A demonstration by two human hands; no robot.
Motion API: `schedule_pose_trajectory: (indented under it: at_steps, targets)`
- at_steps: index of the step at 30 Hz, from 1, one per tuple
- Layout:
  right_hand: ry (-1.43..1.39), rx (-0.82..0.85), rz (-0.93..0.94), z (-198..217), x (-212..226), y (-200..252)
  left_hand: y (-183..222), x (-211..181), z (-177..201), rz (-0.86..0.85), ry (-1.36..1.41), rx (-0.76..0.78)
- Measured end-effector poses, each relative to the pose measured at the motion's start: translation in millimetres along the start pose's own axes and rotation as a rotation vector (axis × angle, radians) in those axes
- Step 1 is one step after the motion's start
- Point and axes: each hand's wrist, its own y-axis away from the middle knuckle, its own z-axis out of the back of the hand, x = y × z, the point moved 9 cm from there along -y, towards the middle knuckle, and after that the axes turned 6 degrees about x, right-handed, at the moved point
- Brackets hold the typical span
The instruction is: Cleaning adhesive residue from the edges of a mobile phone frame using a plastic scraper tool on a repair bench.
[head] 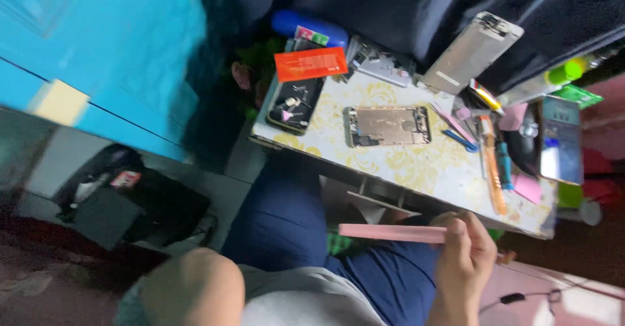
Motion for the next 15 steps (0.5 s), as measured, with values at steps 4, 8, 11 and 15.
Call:
schedule_pose_trajectory:
  at_steps: [4, 8, 11, 15]
  targets:
    - [0.058, 0.022, -0.007, -9.7, 5.5, 2.5, -70.2, 14.4, -5.4, -0.024, 0.186, -0.003]
    - [0.187, 0.050, -0.092, -31.7, 19.2, 10.9, -100.9, 31.6, -28.4, 0.031, 0.304, 0.002]
    - [0.214, 0.101, -0.134, -48.8, 15.8, 6.5, -96.9, 34.2, -77.5, 0.072, 0.282, 0.068]
    - [0.612, 0.245, -0.035, -66.9, 14.2, 5.0, -74.8, 35.2, -118.0, 0.125, 0.327, 0.263]
